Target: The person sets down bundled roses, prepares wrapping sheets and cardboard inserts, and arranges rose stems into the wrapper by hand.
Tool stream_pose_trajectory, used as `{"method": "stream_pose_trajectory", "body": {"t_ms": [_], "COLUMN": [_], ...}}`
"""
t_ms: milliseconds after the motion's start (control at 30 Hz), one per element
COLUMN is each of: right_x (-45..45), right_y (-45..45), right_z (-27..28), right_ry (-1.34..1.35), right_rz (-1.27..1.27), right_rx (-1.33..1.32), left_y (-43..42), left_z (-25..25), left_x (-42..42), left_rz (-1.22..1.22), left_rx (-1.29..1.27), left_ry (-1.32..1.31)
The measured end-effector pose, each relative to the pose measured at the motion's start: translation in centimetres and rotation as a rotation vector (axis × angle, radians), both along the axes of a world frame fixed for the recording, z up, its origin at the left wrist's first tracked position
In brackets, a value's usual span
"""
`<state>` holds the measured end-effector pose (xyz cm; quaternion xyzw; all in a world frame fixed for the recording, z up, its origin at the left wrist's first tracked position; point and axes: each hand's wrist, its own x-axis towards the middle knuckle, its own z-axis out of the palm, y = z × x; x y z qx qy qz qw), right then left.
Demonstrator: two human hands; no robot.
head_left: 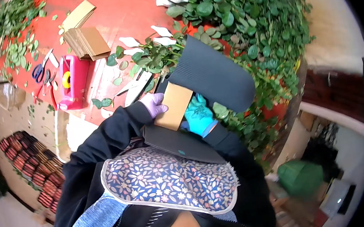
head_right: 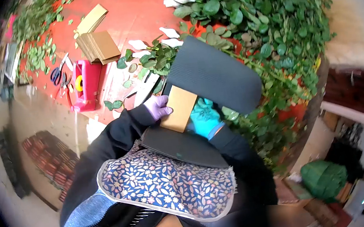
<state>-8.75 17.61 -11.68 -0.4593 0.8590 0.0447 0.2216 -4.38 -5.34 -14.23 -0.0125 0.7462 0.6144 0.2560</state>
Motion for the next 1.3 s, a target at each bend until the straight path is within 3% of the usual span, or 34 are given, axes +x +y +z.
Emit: {"method": "stream_pose_trajectory", "body": {"t_ms": [100, 267, 400, 467, 500, 600, 733, 833, 933, 1067, 1133, 1167, 1267, 1300], "right_x": [-0.2, -1.6, -1.0, -1.2, -0.7, -0.7, -0.8, -0.8, -0.6, -0.3, -0.3, -0.4, -0.3, -0.2], "right_y": [0.8, 0.3, -1.3, -3.4, -2.2, -3.7, -3.0, -2.8, -3.1, -3.1, -3.1, -3.1, -3.1, -3.1], "right_z": [-1.0, 1.5, 5.8, 9.4, 7.6, 6.8, 4.0, 3.9, 4.2, 3.7, 3.7, 3.8, 4.0, 3.8], "right_ry": [0.023, -0.075, 0.098, -0.233, -0.106, -0.042, -0.006, -0.012, 0.015, 0.050, 0.046, 0.056, 0.100, 0.088], "right_rz": [0.014, 0.048, 0.082, -0.154, -0.065, -0.032, -0.022, -0.025, -0.018, -0.024, -0.030, -0.016, 0.006, -0.006], "right_rx": [-0.186, -0.294, -0.134, 0.169, -0.142, -0.239, -0.149, -0.134, -0.081, -0.033, -0.046, -0.062, -0.011, -0.008], "left_y": [1.0, 1.2, 1.2, 1.4, 1.4, 1.6, 1.4, 1.5, 0.8, -1.9, -4.1, -5.1, -7.1, -6.8], "left_z": [-3.5, -4.4, -4.5, -4.1, -4.2, -4.3, -2.4, -0.3, -0.2, 1.4, -1.0, -0.9, 0.6, 1.0], "left_x": [-0.7, -1.2, -1.2, -1.1, -1.0, -1.0, -1.1, -1.1, -1.5, -1.0, -0.3, 0.0, 0.1, 0.3], "left_rz": [0.037, 0.073, 0.037, 0.064, 0.074, 0.088, 0.024, -0.070, -0.159, -0.037, 0.148, 0.199, 0.193, 0.119], "left_rx": [-0.183, -0.175, -0.167, -0.180, -0.170, -0.136, -0.243, -0.484, -0.509, -0.486, -0.414, -0.438, -0.216, -0.248], "left_ry": [0.049, 0.013, 0.019, 0.063, 0.059, 0.071, 0.136, 0.132, 0.124, 0.155, 0.269, 0.149, -0.131, 0.041]}}
